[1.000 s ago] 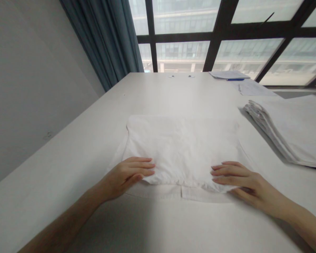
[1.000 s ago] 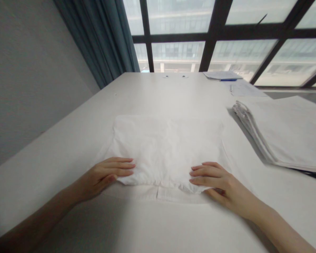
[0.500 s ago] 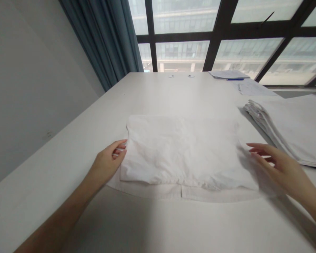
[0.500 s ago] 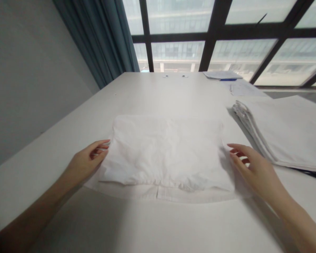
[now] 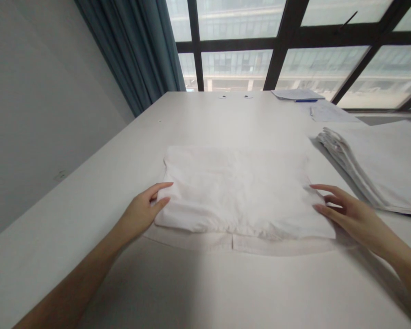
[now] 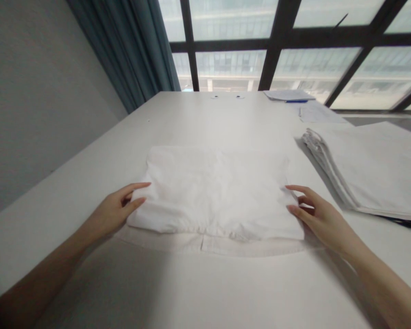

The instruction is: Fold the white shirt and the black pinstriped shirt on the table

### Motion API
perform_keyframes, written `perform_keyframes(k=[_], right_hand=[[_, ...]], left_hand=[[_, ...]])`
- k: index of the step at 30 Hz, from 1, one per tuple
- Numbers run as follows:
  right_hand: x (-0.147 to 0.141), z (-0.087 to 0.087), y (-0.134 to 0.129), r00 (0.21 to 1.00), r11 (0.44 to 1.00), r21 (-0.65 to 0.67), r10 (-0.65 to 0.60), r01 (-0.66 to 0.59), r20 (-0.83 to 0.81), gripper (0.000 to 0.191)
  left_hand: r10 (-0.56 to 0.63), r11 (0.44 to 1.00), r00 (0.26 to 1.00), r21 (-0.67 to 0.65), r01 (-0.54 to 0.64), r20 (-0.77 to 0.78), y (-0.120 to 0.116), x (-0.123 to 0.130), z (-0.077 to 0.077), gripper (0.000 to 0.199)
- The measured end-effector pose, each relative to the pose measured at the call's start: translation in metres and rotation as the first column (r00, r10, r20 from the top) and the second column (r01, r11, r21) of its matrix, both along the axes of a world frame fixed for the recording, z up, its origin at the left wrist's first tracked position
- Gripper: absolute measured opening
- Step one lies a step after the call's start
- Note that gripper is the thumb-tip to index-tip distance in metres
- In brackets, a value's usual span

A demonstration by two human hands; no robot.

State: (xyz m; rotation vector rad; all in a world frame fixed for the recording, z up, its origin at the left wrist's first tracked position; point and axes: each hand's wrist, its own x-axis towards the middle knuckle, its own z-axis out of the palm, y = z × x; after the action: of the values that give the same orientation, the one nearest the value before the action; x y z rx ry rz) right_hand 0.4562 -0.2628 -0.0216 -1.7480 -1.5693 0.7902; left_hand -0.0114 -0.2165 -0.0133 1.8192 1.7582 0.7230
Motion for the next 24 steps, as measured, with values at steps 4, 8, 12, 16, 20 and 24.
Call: perform_keyframes(k=[4,8,12,16,20,24], right_hand=[[-0.006,-0.002,0.001,0.996,0.998,0.045,-0.045,0.041,0.083,0.053],[-0.008,-0.001,-0.001,0.993,0.999,0.045,0.002,-0.008,0.119,0.048],[-0.007,-0.002,-0.002,0.986,0.996,0.083,0.013,-0.027,0.166,0.049],[0.0,-0.008,-0.002,0.971,0.998,0.063,0.006,-0.022,0.238,0.051],[-0.002,-0.009,-0.005,0.877,0.965,0.255,-0.065,-0.067,0.477,0.052],[-0.029,0.004,-0.018,0.831,0.882,0.381,0.02,-0.276,0.556,0.039]], left_hand=[[-0.018,1.0,1.0,-0.012,0.018,0.005,0.004,-0.003,0.0,0.056],[-0.117,0.99,0.993,-0.077,0.115,-0.02,0.003,-0.011,0.007,0.053],[-0.163,0.985,0.984,-0.07,0.158,-0.067,0.002,-0.016,0.01,0.05],[-0.176,0.983,0.976,-0.068,0.169,-0.126,0.003,-0.02,0.002,0.047],[-0.106,0.966,0.937,0.188,0.176,-0.331,0.005,-0.019,-0.011,0.038],[-0.107,0.822,0.888,0.463,0.332,-0.446,-0.006,0.0,-0.011,0.031]])
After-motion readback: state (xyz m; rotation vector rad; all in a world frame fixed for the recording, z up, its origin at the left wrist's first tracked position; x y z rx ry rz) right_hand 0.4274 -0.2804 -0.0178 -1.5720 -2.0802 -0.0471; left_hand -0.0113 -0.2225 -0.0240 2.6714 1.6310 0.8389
